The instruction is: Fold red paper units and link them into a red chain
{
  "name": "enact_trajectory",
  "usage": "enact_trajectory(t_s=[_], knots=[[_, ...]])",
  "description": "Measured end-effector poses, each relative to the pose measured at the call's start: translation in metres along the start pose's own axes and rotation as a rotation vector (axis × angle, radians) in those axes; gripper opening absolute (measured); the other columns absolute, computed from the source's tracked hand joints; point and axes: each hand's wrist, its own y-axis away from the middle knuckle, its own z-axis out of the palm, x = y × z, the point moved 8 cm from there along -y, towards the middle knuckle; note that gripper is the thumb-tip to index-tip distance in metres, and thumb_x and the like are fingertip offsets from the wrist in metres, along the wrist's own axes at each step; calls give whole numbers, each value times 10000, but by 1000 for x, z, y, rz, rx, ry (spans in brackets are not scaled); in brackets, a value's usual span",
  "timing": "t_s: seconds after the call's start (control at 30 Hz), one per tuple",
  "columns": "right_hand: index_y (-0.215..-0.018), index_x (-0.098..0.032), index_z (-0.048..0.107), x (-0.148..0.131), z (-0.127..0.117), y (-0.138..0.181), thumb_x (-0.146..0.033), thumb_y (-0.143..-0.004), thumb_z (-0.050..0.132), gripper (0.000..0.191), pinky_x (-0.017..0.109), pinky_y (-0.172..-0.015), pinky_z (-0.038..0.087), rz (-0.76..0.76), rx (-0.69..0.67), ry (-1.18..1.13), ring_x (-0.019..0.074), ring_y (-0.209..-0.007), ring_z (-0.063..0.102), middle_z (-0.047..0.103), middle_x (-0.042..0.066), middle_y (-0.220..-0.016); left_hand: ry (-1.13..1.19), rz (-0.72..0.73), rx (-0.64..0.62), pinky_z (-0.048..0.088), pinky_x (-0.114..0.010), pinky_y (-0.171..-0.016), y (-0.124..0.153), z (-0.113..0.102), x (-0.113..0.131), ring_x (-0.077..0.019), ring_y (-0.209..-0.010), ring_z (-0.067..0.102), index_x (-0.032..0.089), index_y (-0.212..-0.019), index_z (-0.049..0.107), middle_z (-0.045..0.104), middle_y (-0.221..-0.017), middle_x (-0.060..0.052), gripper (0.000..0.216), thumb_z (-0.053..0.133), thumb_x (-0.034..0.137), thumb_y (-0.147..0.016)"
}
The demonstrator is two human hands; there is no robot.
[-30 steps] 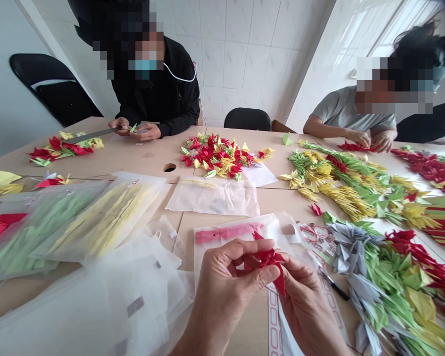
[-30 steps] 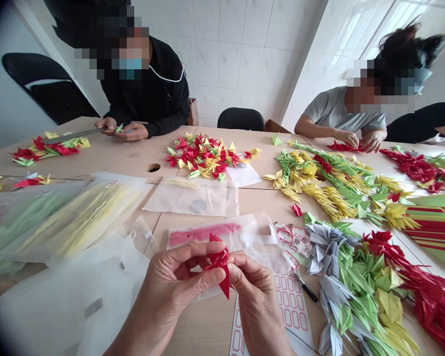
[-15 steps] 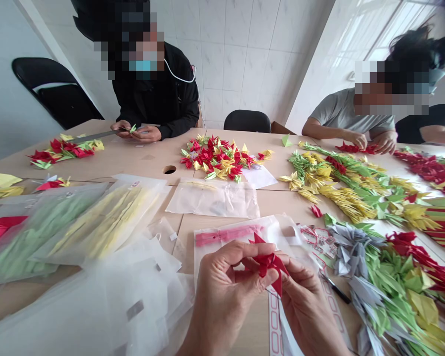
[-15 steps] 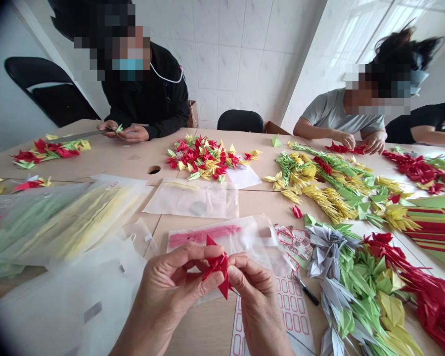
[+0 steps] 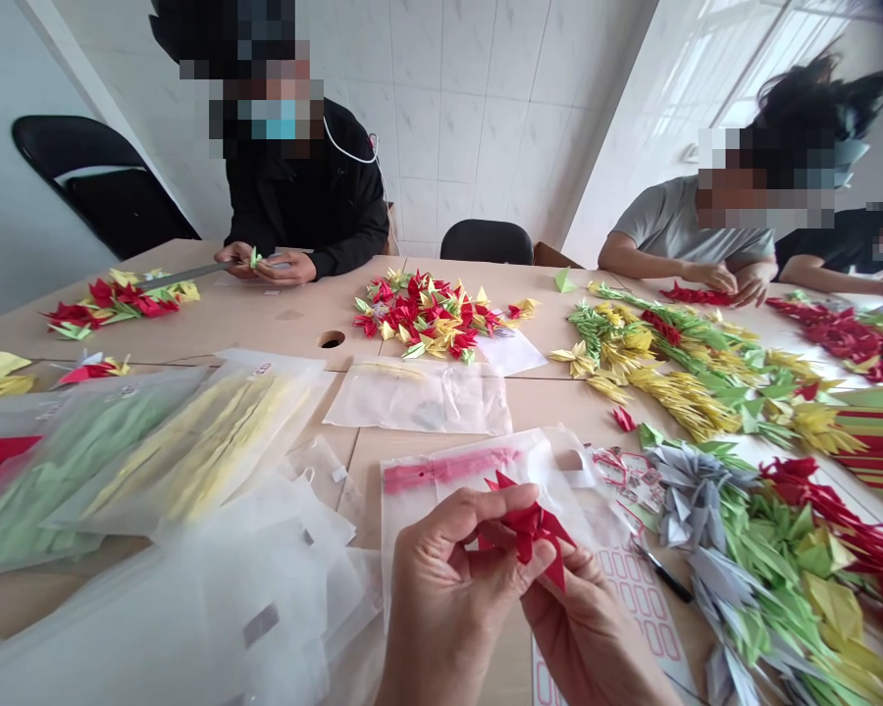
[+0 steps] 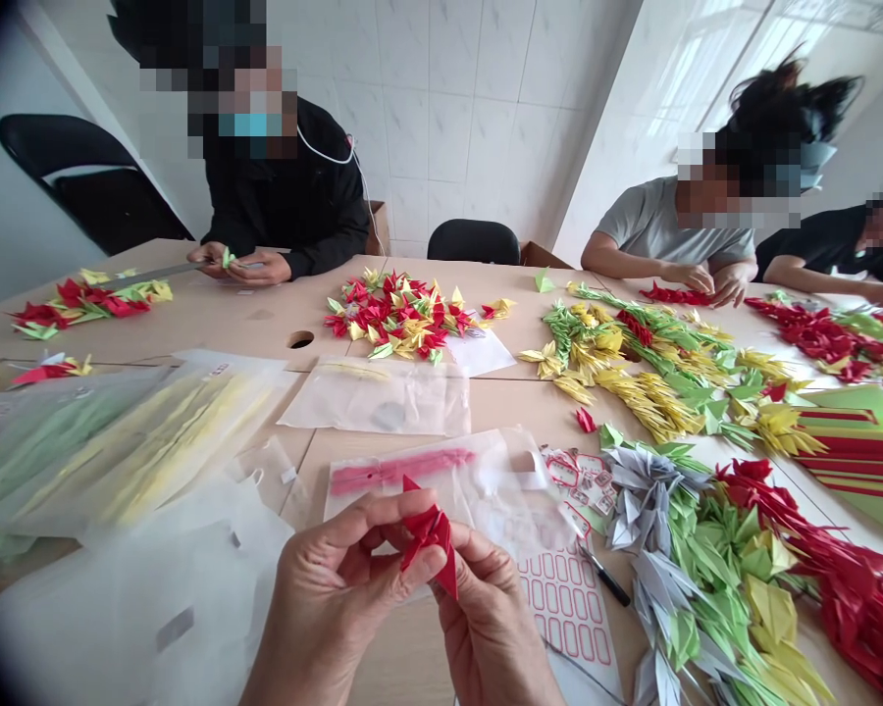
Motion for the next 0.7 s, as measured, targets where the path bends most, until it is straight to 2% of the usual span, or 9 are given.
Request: enact_trajectory(t_s=[0.33, 0.7], knots=[[-725, -221, 730, 0, 3, -3, -279, -621, 801, 139, 290, -682, 559, -54, -46, 3, 182, -716, 682, 738, 44, -752, 25, -19, 40, 536, -171, -658, 0, -2, -4, -114, -674, 631, 189, -829, 749, 709, -726, -23, 247, 785, 165, -586], [-726, -223, 741, 1, 2, 0, -261, -612, 808, 138, 272, -698, 559, -34, -12, -19, 169, -723, 686, 745, 41, -796, 18, -18, 42, 536, -179, -662, 2, -3, -5, -112, -665, 617, 186, -844, 750, 691, -715, -20, 255, 789, 189, -592]])
